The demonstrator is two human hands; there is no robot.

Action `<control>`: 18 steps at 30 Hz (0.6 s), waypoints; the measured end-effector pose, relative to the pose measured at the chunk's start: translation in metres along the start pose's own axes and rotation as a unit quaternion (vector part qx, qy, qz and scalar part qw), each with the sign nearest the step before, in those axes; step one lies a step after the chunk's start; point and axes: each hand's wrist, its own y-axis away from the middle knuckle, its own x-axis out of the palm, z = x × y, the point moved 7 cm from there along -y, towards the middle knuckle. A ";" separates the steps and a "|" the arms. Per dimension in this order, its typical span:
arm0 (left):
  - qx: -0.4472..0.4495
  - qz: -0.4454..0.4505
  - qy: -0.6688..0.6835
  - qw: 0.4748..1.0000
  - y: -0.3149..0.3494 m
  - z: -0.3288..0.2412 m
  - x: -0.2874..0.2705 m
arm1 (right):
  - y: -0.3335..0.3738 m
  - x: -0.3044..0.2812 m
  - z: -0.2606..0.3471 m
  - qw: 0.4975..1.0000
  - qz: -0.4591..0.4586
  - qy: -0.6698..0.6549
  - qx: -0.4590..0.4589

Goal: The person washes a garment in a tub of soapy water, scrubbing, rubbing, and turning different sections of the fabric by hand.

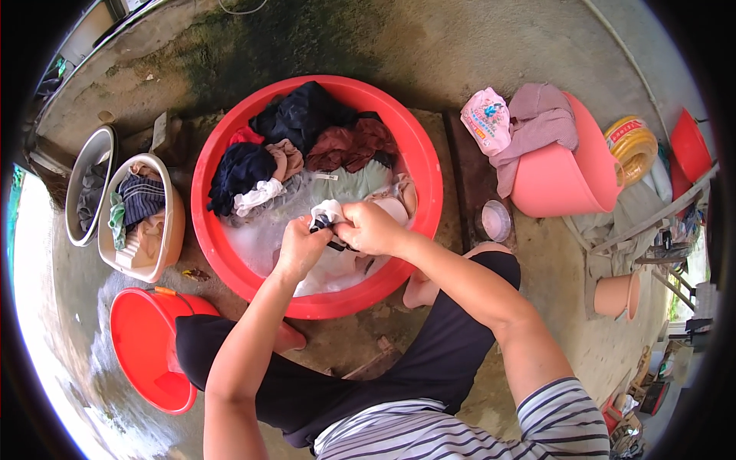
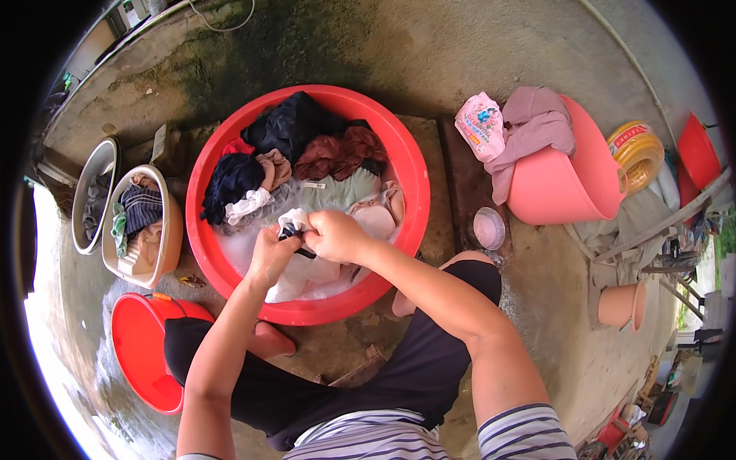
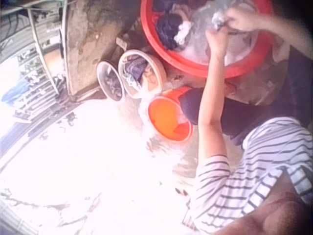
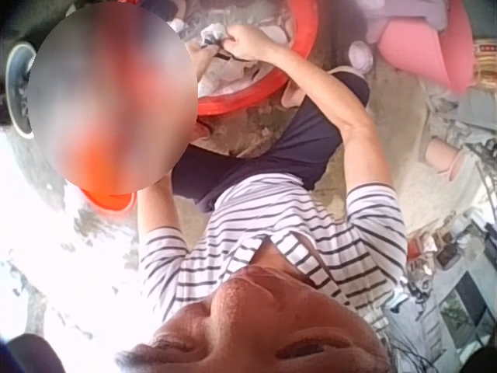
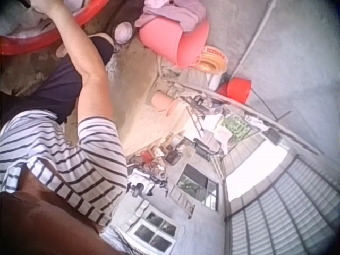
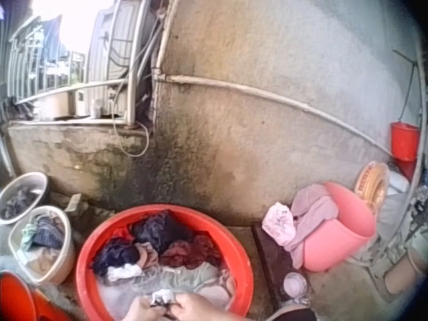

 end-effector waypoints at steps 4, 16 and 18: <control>0.012 0.018 -0.057 0.998 0.002 -0.003 0.000 | -0.001 -0.006 0.006 0.999 -0.021 -0.028 0.011; 0.000 0.015 -0.014 1.000 -0.004 0.001 -0.001 | -0.002 -0.004 0.008 0.996 -0.013 -0.087 -0.002; 0.027 0.030 -0.081 0.996 0.001 -0.008 0.008 | -0.003 -0.004 -0.008 0.998 -0.008 -0.062 0.002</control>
